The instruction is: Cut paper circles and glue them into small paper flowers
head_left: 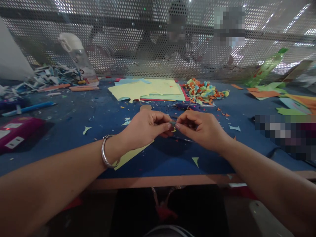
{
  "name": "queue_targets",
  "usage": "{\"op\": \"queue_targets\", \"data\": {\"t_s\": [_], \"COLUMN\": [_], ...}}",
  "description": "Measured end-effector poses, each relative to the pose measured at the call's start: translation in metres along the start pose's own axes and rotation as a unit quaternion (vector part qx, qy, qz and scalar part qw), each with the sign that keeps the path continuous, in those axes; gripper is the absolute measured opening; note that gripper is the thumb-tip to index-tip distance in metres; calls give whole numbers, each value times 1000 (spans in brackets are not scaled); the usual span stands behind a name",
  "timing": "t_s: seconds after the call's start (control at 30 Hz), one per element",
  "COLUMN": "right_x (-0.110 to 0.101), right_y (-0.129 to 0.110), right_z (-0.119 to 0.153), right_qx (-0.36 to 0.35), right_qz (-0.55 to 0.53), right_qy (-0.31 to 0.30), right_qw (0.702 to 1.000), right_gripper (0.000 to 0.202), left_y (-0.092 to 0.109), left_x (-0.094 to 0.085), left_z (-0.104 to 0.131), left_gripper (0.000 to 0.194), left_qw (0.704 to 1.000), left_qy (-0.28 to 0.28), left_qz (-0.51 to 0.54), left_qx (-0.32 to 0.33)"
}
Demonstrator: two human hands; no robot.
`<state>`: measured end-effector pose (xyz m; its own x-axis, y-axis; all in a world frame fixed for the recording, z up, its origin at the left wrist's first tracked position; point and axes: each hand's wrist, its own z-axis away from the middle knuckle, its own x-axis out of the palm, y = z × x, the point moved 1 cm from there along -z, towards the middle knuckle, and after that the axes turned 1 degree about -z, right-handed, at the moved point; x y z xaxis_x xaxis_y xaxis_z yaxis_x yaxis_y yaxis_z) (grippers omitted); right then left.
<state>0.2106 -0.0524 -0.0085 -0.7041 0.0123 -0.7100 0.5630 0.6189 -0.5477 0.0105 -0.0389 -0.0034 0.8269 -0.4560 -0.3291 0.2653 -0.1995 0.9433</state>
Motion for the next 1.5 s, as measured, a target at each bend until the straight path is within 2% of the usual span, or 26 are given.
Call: {"op": "queue_targets", "data": {"t_s": [0.1, 0.3, 0.47, 0.63, 0.8, 1.07, 1.4, 1.5], "right_x": [0, 1, 1, 0, -1, -2, -2, -2], "right_y": [0, -2, -2, -3, -4, -2, 1, 1], "right_z": [-1, 0, 0, -1, 0, 0, 1, 0], "right_qx": [-9, -15, -17, -11, 0, -6, 6, 4], "right_qz": [-4, -20, -28, -46, -50, -38, -52, -56], "right_qy": [-2, -18, -33, -47, -41, -39, -53, -57], "right_qw": [1000, 1000, 999, 998, 998, 998, 997, 997], "right_gripper": [13, 13, 12, 13, 14, 15, 16, 17], "left_y": [-2, -4, -5, -8, -8, -4, -6, -3], "left_x": [0, -1, -2, -3, -3, -7, -6, -5], "left_z": [0, 0, 1, -1, 0, 1, -2, -1], "left_gripper": [10, 11, 17, 13, 19, 17, 12, 16], "left_qw": [1000, 987, 981, 987, 993, 993, 997, 997], "left_qy": [-4, 16, -1, -43, -65, -25, -71, -71], "left_qz": [-11, -142, -166, -119, -69, -86, 24, 24], "left_qx": [14, 73, 105, 96, 72, 76, 13, 6]}}
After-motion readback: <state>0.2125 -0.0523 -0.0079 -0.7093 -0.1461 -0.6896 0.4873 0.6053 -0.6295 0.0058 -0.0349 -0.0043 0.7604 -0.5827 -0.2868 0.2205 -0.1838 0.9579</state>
